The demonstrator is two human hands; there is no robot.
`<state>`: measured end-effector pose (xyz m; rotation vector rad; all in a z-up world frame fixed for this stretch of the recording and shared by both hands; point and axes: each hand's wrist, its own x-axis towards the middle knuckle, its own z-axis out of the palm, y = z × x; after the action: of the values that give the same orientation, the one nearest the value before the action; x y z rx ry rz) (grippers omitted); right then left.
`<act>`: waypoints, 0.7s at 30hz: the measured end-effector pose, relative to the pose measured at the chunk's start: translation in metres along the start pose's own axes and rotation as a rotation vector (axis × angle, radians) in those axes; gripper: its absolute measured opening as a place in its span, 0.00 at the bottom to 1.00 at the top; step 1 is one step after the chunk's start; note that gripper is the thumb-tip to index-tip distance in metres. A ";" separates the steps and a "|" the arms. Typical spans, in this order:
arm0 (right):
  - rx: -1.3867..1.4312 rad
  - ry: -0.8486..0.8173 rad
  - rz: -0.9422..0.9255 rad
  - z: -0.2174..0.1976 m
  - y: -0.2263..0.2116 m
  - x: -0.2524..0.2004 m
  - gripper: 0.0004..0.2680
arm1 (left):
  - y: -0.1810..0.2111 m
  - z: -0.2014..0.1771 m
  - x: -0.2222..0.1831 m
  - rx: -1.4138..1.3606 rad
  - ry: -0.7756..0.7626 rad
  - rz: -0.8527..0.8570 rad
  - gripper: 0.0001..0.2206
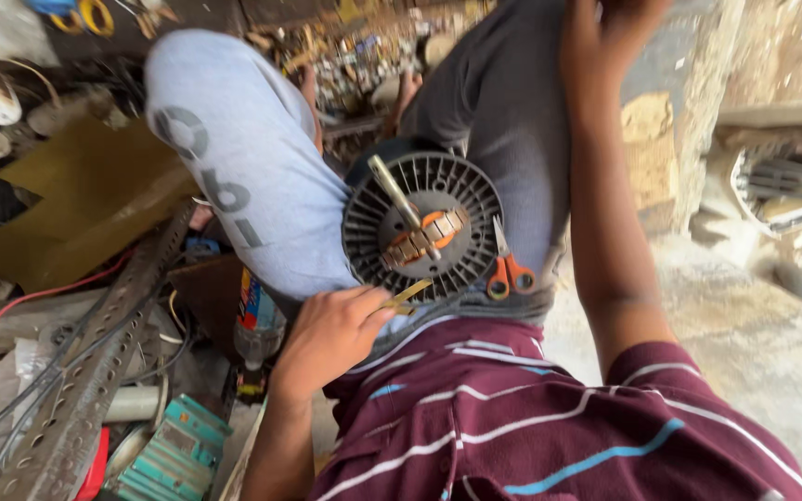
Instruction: The person cuts strips of cardboard with scissors, folds them, and inserts them into the slots of a motor stator resting on their lap. They repeatedly measure, cut, and fit the cardboard pieces to insulate the copper windings.
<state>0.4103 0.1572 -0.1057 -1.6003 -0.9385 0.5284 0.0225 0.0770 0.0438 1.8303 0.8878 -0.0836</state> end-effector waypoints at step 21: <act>-0.242 -0.553 -0.095 -0.058 -0.131 -0.222 0.06 | -0.008 0.014 -0.022 -0.110 0.148 0.179 0.11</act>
<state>0.2886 -0.0511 0.0009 -1.6419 -1.5318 0.8388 0.0058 0.0552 0.0412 1.8214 0.8101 0.2111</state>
